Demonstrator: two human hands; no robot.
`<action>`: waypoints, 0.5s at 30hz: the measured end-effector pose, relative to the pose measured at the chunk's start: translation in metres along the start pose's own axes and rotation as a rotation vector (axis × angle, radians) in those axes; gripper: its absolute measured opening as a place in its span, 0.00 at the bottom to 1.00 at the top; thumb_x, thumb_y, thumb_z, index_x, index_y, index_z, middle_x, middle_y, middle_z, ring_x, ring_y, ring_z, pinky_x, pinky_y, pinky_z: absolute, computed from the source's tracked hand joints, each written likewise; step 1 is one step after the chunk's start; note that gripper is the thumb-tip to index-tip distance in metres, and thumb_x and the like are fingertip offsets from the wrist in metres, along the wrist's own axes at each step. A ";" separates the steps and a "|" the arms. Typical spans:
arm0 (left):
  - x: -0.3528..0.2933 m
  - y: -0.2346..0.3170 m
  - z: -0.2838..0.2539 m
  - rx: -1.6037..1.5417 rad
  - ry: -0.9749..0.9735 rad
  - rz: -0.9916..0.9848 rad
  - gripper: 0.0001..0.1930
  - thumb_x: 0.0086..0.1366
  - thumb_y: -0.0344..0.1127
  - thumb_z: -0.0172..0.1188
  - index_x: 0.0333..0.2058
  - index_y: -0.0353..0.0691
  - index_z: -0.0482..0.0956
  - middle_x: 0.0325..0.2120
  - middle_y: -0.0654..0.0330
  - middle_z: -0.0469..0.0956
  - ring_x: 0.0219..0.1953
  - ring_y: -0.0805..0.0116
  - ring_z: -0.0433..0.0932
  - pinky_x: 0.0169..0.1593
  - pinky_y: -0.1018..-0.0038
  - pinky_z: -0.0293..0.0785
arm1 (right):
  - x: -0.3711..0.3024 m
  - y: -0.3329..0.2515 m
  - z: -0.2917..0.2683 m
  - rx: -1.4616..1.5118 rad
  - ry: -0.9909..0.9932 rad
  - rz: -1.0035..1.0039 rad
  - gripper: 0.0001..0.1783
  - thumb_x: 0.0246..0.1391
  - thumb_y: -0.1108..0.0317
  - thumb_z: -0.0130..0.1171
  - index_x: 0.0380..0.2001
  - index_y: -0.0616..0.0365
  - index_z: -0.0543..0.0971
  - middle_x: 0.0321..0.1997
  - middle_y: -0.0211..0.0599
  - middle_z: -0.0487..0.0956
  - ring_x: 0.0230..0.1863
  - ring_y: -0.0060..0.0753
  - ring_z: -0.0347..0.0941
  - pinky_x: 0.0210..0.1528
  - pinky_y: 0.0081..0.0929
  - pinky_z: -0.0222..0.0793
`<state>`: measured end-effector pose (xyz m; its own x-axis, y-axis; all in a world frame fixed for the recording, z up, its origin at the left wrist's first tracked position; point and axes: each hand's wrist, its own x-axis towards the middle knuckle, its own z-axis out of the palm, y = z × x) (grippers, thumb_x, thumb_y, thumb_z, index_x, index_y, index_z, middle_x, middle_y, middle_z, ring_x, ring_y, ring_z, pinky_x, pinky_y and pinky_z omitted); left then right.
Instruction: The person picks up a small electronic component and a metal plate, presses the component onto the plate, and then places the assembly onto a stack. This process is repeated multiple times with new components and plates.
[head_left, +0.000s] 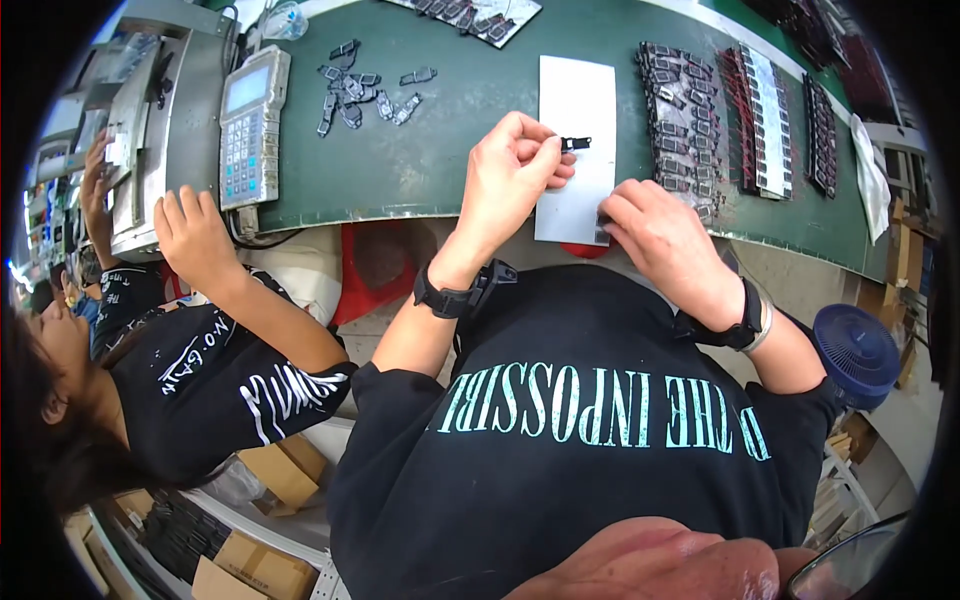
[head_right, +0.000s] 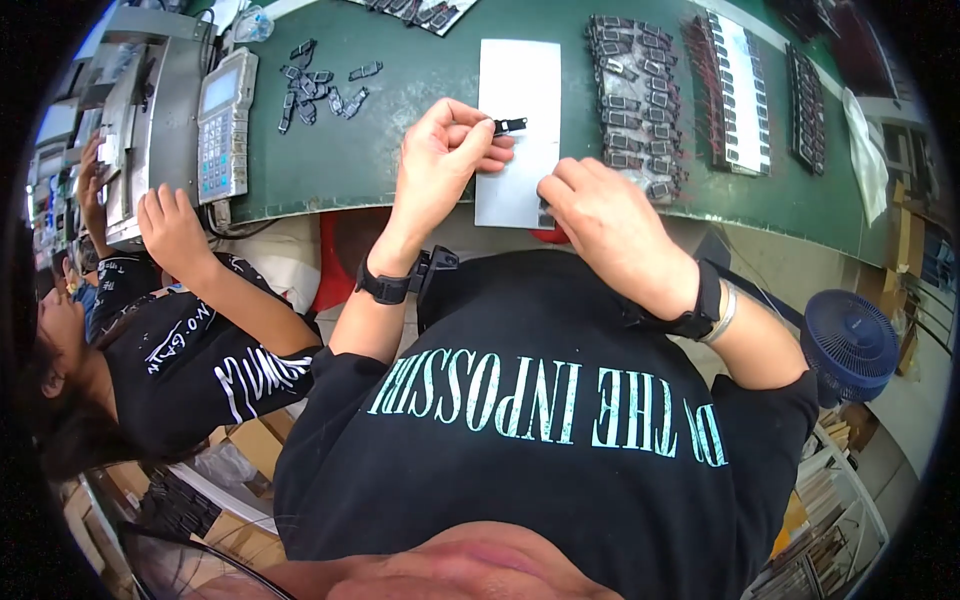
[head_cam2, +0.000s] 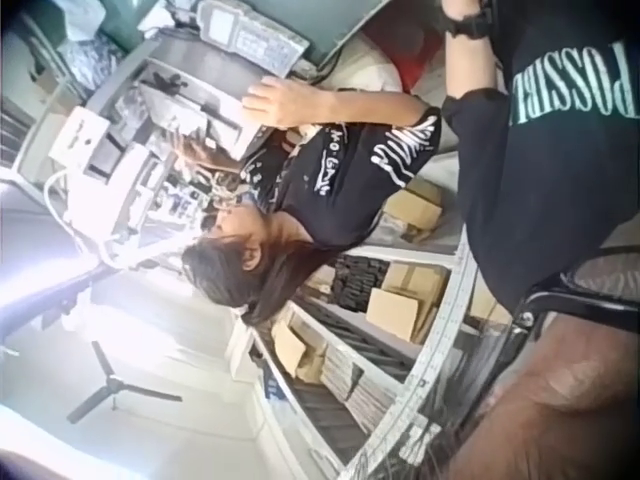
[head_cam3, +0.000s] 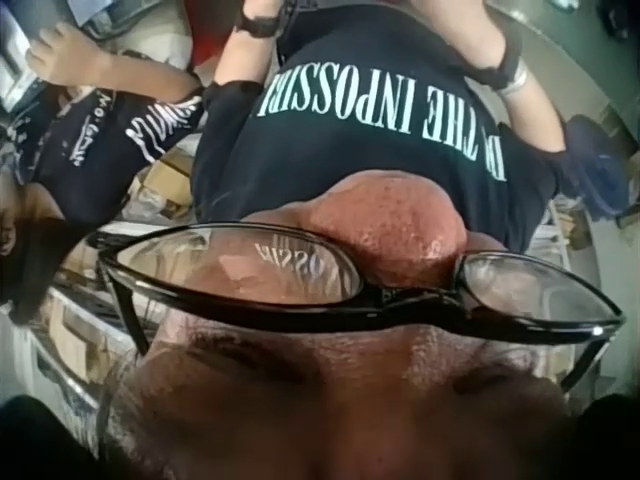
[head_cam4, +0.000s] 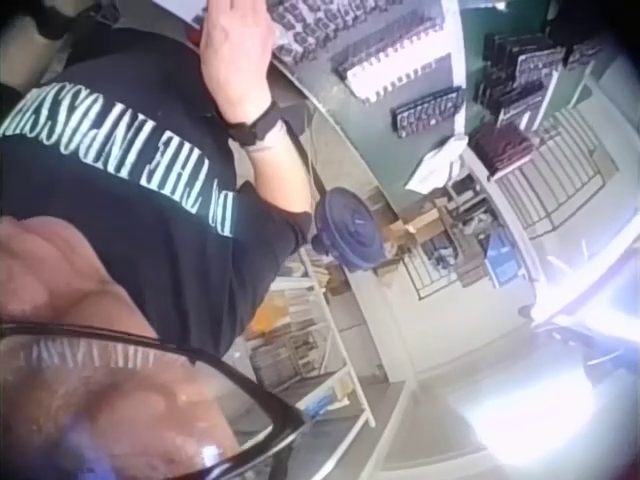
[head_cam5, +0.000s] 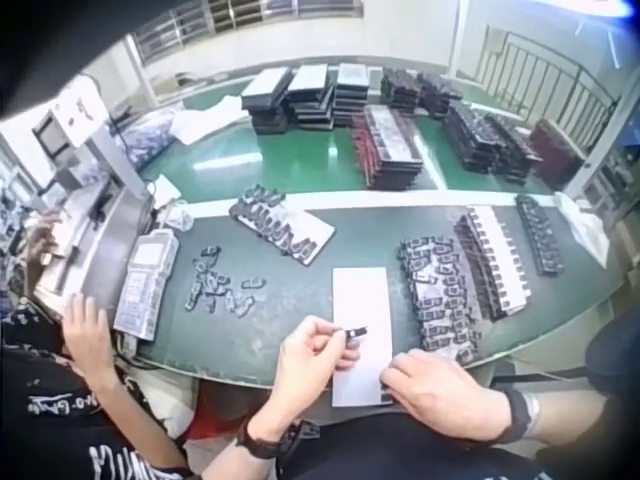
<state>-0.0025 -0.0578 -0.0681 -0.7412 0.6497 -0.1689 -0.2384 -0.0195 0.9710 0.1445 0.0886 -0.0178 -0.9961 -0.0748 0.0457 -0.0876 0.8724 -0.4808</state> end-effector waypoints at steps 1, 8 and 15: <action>0.002 -0.002 0.000 0.004 0.003 -0.037 0.07 0.68 0.28 0.55 0.37 0.29 0.71 0.30 0.49 0.83 0.31 0.68 0.84 0.34 0.75 0.83 | 0.001 0.001 0.001 -0.004 0.012 -0.006 0.09 0.49 0.76 0.61 0.34 0.61 0.73 0.34 0.41 0.71 0.36 0.48 0.70 0.39 0.40 0.69; 0.006 0.003 0.001 0.025 0.042 -0.088 0.07 0.68 0.28 0.55 0.39 0.29 0.72 0.31 0.49 0.83 0.31 0.69 0.84 0.34 0.76 0.82 | 0.007 -0.002 0.001 0.031 0.056 0.029 0.12 0.47 0.80 0.59 0.36 0.62 0.70 0.33 0.42 0.70 0.37 0.49 0.69 0.40 0.41 0.68; 0.005 0.006 0.006 -0.012 0.036 -0.044 0.11 0.70 0.30 0.55 0.46 0.27 0.75 0.34 0.49 0.83 0.34 0.67 0.84 0.37 0.77 0.82 | 0.012 0.003 -0.018 0.270 0.143 0.124 0.09 0.52 0.78 0.60 0.38 0.65 0.76 0.37 0.39 0.76 0.37 0.37 0.75 0.41 0.28 0.71</action>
<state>-0.0036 -0.0497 -0.0623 -0.7517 0.6226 -0.2176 -0.2785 -0.0005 0.9604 0.1327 0.0993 -0.0036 -0.9904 0.1088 0.0857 0.0170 0.7096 -0.7044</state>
